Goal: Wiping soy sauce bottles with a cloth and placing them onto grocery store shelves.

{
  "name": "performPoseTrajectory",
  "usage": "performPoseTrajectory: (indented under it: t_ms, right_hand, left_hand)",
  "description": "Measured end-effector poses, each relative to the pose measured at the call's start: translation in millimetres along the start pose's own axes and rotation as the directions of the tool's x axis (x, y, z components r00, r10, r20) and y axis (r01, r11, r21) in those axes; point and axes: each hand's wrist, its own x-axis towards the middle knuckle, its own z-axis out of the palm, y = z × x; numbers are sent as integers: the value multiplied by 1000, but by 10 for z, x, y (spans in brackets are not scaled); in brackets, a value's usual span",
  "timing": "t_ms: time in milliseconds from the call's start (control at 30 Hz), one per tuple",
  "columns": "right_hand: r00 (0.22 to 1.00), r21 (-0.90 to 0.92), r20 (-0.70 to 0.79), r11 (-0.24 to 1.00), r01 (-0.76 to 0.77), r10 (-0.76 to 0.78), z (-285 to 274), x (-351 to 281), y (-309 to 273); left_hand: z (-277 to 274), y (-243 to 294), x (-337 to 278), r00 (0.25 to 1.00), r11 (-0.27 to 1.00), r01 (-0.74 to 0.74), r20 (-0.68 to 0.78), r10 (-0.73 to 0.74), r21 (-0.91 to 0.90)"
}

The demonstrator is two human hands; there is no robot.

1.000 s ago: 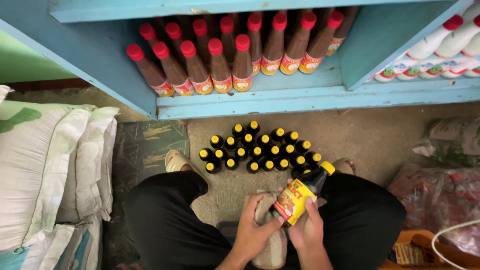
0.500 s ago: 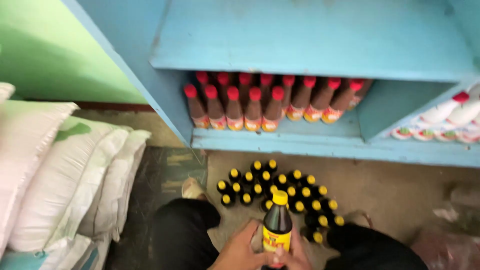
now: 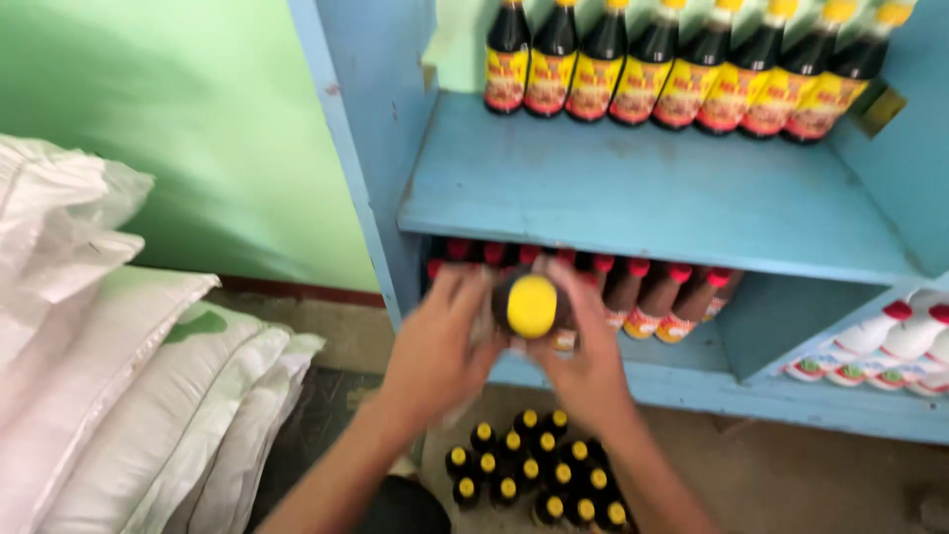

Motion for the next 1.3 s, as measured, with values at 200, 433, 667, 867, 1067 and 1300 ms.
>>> performPoseTrajectory:
  t_ms: [200, 433, 667, 867, 1067, 1300]
  right_hand:
    - [1000, 102, 17, 995, 22, -24, 257, 1138, 191]
    - [980, 94, 32, 976, -199, 197, 655, 1756, 756]
    - [928, -255, 76, 907, -334, 363, 950, 2267, 1453]
    - [894, -377, 90, 846, -377, 439, 993, 2413, 1840]
    - [916, -520, 173, 823, -227, 362, 1002, 2495, 1879]
    - [865, -571, 303, 803, -171, 399, 984, 2717, 1909]
  left_hand:
    - [-70, -380, 983, 987, 960, 123, -134, -91, 252]
    - [370, -1061, 1571, 951, 872, 203, -301, -67, 445]
    - [341, -1035, 1769, 935, 847, 347, -78, -346, 402]
    - [364, -1071, 1942, 914, 822, 352, 25, -405, 447]
    - [348, -1151, 2098, 906, 828, 359, 51, -420, 431]
    - [501, -1330, 2386, 912, 806, 363, -1, -410, 467]
